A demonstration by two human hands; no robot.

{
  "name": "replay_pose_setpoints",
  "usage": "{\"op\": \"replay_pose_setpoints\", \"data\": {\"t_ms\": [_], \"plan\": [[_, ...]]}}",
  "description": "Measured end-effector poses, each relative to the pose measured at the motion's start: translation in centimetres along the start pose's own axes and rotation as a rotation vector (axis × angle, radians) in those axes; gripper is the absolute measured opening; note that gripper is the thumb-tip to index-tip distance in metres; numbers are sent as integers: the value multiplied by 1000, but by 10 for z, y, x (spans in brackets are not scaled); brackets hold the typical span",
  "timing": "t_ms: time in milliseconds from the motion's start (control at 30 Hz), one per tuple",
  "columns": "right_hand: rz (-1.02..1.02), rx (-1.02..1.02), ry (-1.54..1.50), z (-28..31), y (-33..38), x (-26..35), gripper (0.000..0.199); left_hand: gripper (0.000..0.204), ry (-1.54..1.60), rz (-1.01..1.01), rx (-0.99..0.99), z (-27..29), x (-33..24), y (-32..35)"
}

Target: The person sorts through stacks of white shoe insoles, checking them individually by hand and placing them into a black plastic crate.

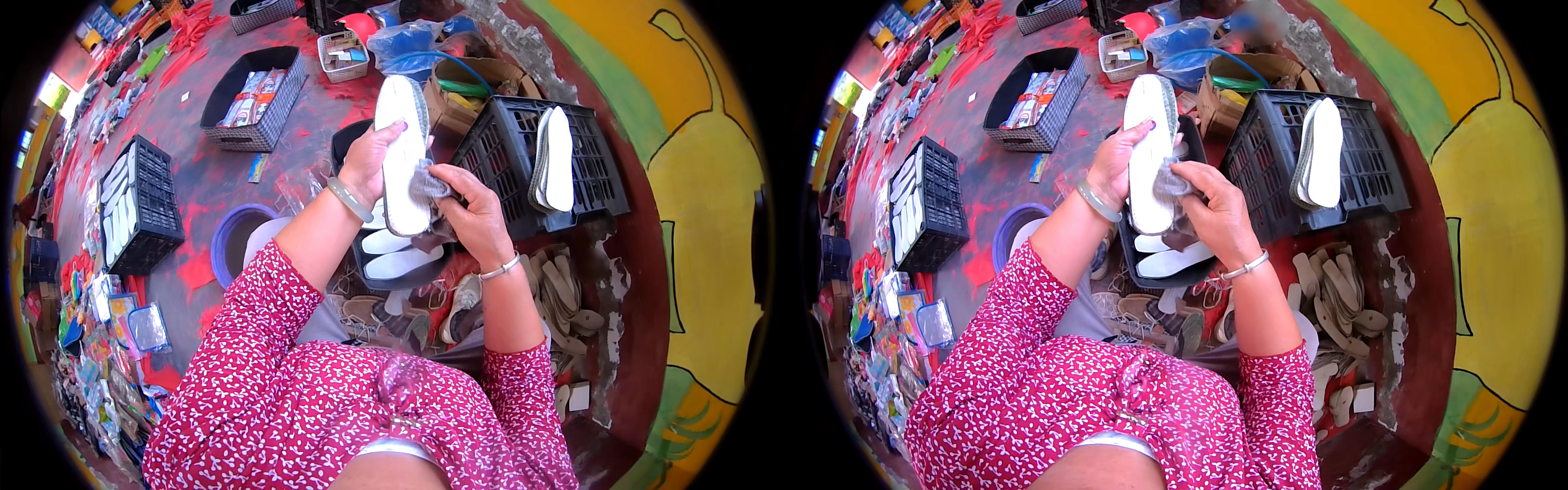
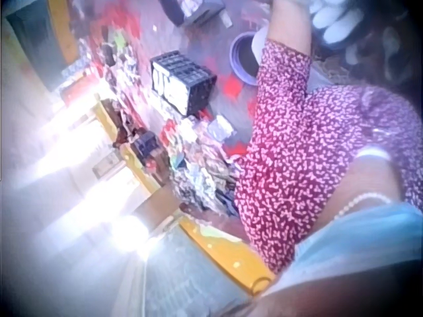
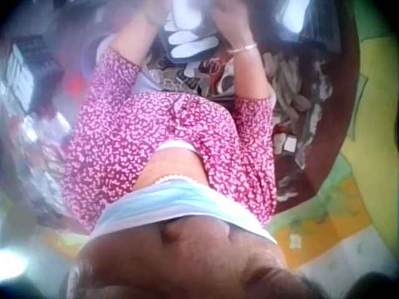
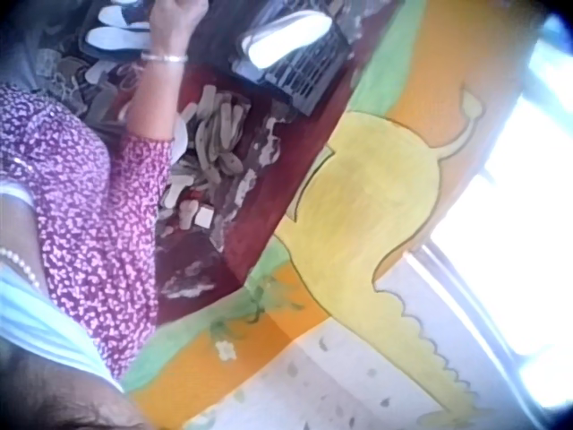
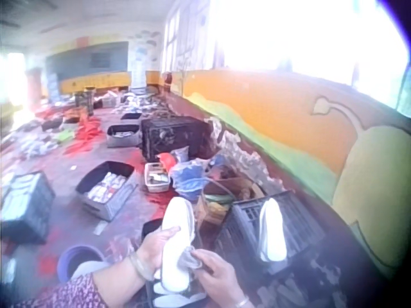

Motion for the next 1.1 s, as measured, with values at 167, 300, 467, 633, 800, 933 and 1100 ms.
{"op": "replay_pose_setpoints", "data": {"t_ms": [167,300,467,633,800,933,1100], "plan": [[-63,60,-15,-2,1,1,37,38,27,-63,-55,14,-10,-10],[-62,38,77,-1,2,3,36,33,114,-124,-166,19,-13,-10],[65,-31,155,-5,5,7,38,28,252,-244,-264,25,-24,-15],[229,-129,342,-27,20,29,37,28,325,-356,-394,33,-31,-16],[424,45,427,-61,44,38,37,26,332,-421,-486,32,-33,-16],[475,-18,528,-57,41,55,33,24,281,-452,-514,32,-37,-7],[655,-127,631,-52,30,62,28,24,179,-429,-497,20,-28,1]]}}
Point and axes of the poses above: each hand's wrist, its own y-axis away from the middle knuckle, its own z-axis out of the back of the hand, x = y × z, the point moved 4 cm from there along -y, towards the middle knuckle, and after that the axes turned 13 degrees about -x, right-handed, at the moved point
